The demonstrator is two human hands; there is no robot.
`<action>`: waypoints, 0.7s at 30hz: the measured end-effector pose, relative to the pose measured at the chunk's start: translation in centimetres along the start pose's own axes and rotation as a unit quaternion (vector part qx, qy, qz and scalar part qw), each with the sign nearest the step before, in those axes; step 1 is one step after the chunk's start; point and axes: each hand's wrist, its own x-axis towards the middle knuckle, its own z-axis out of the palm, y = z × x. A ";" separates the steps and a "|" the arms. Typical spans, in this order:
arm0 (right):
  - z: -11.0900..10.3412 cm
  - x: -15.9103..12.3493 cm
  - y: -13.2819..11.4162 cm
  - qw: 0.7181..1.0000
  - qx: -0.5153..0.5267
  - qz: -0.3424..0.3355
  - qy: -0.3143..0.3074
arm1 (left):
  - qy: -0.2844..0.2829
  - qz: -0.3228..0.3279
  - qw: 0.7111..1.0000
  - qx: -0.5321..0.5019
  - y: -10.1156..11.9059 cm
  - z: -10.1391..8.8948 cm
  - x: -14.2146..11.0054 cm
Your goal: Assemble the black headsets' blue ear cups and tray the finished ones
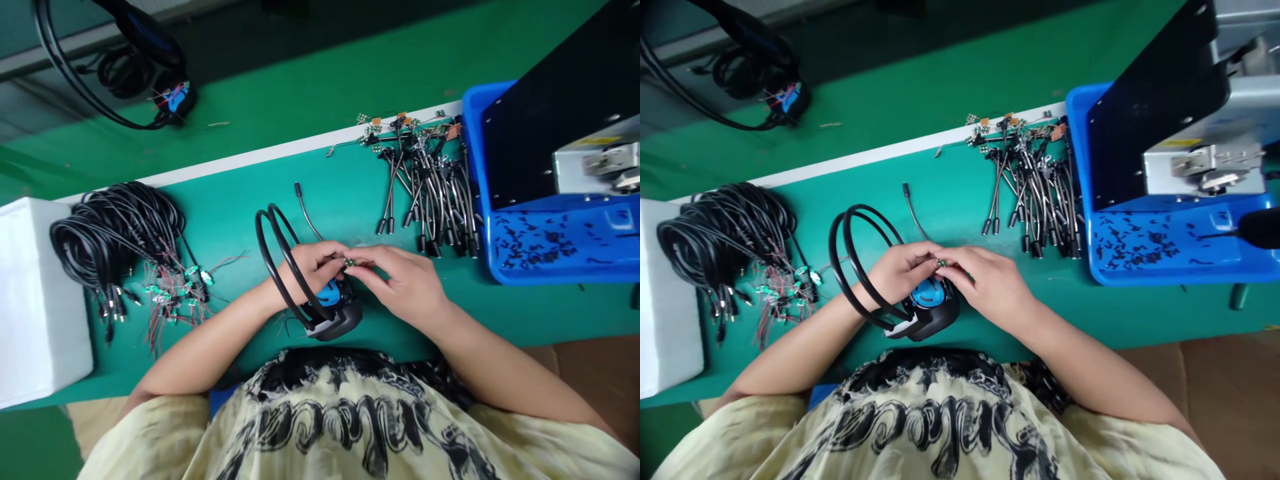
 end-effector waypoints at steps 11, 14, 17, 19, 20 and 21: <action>0.8 -0.3 0.6 0.999 -0.025 -0.022 0.009 | 0.133 0.153 0.964 0.172 -0.3 0.2 -2.3; 1.0 -0.1 0.7 1.000 0.015 0.004 -0.005 | 0.128 0.145 0.968 0.161 -0.7 0.4 -2.4; 1.1 0.1 0.9 0.996 0.081 0.044 -0.015 | 0.140 0.168 0.959 0.183 -0.9 0.5 -2.5; 1.2 0.3 1.1 0.988 0.137 0.063 -0.027 | 0.148 0.190 0.950 0.198 -1.0 0.5 -2.6; 1.3 0.3 1.1 0.983 0.167 0.075 -0.035 | 0.149 0.197 0.947 0.203 -1.0 0.5 -2.7; 1.3 0.3 1.2 0.975 0.198 0.088 -0.045 | 0.150 0.203 0.945 0.208 -1.0 0.5 -2.8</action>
